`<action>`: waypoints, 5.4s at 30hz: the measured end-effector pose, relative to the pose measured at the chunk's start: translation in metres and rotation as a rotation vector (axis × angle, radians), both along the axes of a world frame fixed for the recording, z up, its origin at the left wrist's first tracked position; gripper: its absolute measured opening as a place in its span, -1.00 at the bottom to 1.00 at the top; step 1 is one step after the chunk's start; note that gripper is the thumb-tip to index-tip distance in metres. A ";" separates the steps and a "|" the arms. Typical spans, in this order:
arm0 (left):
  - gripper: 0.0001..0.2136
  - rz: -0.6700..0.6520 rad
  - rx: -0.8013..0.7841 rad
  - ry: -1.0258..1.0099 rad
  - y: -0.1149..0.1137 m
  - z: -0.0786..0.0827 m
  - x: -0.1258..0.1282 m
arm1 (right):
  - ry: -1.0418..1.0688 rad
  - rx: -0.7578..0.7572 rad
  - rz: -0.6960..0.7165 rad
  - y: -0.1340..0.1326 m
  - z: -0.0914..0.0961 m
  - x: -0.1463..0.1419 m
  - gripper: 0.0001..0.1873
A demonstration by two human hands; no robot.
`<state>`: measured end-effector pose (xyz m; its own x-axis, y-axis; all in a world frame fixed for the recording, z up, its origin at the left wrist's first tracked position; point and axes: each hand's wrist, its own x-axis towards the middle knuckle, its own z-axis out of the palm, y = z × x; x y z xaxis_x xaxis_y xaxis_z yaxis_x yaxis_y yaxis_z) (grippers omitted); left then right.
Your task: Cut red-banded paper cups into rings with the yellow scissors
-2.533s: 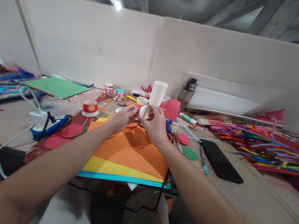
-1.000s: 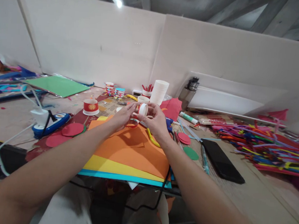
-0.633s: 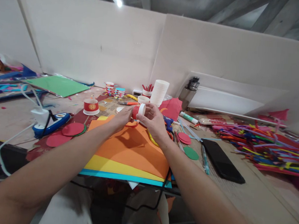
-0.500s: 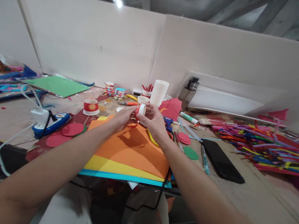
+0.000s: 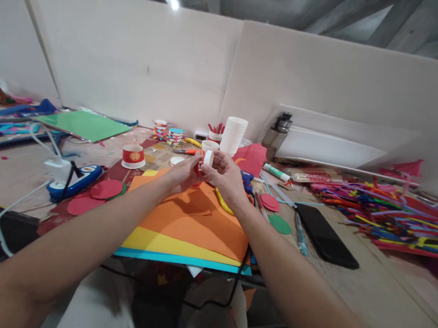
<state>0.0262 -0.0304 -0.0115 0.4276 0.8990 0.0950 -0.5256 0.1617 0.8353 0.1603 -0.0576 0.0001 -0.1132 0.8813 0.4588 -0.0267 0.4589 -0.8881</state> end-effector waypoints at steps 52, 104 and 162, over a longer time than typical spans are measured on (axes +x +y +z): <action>-0.72 -0.008 -0.061 0.029 -0.003 0.003 -0.002 | -0.881 0.420 -0.605 -0.002 -0.007 0.009 -0.49; -0.74 0.233 -0.312 -0.292 0.025 0.017 -0.034 | -1.009 -0.020 0.063 -0.006 -0.003 -0.001 -0.67; -0.81 0.423 0.089 0.069 0.031 0.003 -0.033 | -1.626 -0.151 -0.216 -0.010 0.003 0.058 -0.61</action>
